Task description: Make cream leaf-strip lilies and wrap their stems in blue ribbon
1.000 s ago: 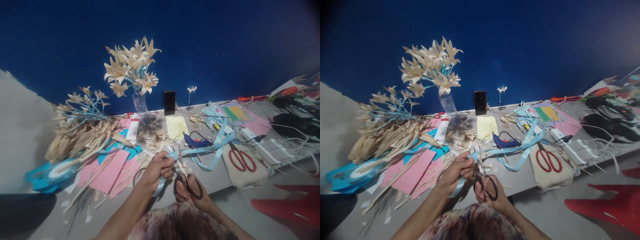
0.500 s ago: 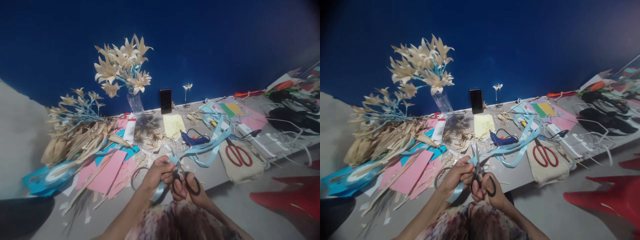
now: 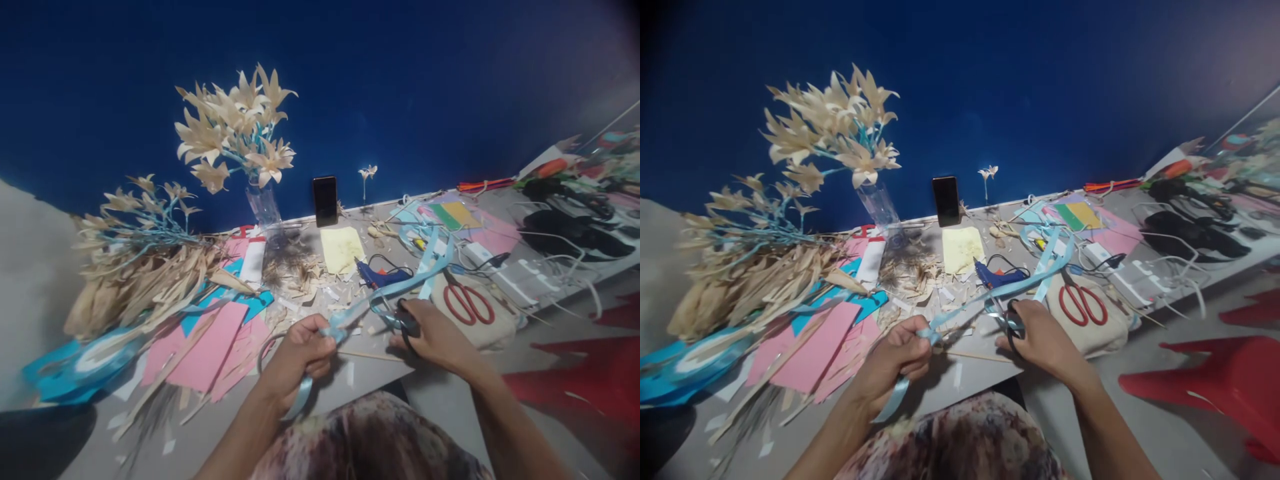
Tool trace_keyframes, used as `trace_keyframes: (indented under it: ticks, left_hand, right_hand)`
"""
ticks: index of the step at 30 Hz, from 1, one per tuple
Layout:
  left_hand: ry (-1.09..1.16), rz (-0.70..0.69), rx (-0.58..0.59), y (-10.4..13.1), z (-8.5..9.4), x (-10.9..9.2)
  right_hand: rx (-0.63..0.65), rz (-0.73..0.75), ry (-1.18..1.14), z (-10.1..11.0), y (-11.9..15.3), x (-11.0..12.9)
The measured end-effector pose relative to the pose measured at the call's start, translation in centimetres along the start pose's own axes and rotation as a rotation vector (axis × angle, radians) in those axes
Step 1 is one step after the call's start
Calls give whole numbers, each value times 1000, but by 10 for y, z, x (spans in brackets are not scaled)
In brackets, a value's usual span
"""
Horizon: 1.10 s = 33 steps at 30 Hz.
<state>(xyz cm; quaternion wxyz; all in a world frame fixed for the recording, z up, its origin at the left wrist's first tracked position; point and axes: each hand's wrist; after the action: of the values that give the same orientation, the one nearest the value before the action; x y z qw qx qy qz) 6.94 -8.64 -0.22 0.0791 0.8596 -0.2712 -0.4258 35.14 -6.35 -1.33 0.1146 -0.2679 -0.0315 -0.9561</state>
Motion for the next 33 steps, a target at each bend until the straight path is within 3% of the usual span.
trace_keyframes:
  ticks: [3, 8, 13, 20, 25, 29, 33]
  left_hand:
    - [-255, 79, 23, -1, -3, 5]
    - [-597, 62, 108, 3, -8, -2]
    - [-624, -55, -53, 21, 7, -22]
    - [-440, -130, -366, 46, 45, -27]
    - [-293, -207, -529, 49, 56, -28]
    - [-136, -236, -540, 45, 53, -26]
    - [-14, -259, -526, 44, 47, -26]
  right_hand:
    - [64, 23, 154, 13, 3, -12]
    - [159, -136, 394, 18, -5, -17]
    - [214, -76, 390, 15, -15, -18]
    - [158, 139, 469, 22, -9, -27]
    - [375, 152, 576, 5, -10, -7]
    - [522, 116, 518, -3, -18, 2]
    - [576, 122, 331, 5, -25, -1]
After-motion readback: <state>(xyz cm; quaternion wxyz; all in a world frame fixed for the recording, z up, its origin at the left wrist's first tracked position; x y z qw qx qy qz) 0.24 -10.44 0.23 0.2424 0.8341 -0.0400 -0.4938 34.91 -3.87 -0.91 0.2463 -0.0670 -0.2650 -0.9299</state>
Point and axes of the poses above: each hand's wrist, its own y-axis away from the middle knuckle, its own z-axis out of the back of the hand, x = y × z
